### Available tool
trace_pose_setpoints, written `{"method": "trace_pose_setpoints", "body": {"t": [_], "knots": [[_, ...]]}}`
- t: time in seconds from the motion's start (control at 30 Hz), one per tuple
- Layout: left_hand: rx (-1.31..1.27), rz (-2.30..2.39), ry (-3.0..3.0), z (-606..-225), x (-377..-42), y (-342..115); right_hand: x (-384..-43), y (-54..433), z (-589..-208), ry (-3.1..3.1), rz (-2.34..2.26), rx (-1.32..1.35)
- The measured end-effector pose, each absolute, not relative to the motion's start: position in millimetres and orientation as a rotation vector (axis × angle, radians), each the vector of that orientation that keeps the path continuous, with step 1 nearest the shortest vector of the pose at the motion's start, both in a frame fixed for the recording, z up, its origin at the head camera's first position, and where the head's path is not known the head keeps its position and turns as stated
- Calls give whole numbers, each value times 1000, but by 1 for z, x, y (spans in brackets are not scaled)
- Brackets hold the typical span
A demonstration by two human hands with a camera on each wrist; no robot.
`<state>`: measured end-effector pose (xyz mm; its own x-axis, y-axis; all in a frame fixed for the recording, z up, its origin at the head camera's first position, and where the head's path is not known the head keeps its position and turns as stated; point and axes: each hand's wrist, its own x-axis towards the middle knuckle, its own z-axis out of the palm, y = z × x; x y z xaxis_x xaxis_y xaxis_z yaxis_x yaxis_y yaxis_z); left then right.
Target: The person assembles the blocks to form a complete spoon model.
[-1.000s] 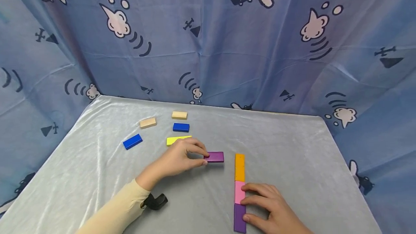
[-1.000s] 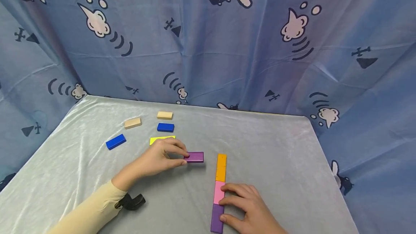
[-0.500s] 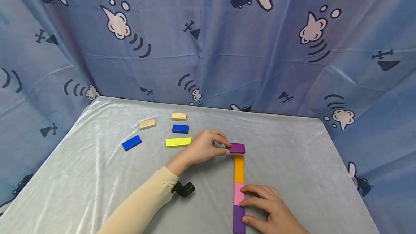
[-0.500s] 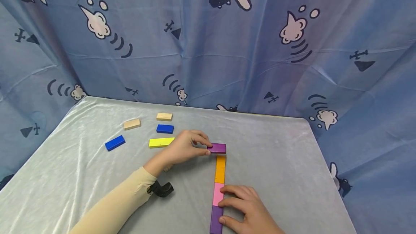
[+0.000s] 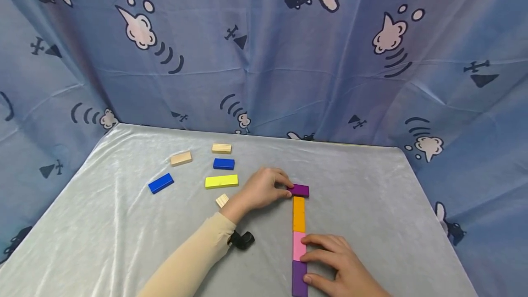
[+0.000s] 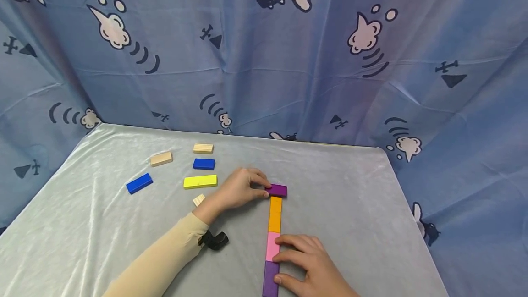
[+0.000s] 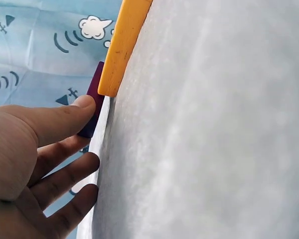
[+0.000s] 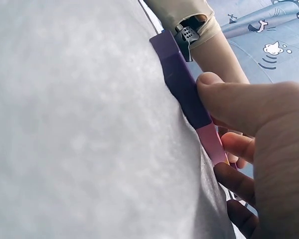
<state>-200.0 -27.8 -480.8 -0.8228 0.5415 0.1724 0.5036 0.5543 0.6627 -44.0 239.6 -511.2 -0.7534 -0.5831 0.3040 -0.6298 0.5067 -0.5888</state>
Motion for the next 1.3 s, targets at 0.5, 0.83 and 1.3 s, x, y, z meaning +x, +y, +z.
{"method": "trace_pose_setpoints", "body": {"t": [0.5,0.83,1.3], "knots": [[941,1058,2737,-483,-198,-26,-44,238,-512,-2658,1095,1069],[1015,1014,2750,-488,-198,-28,-43,238,-511,-2697,1089,1068],[1062,962,2764,-488,-200,-28,-43,238,-507,-2653,1080,1105]]}}
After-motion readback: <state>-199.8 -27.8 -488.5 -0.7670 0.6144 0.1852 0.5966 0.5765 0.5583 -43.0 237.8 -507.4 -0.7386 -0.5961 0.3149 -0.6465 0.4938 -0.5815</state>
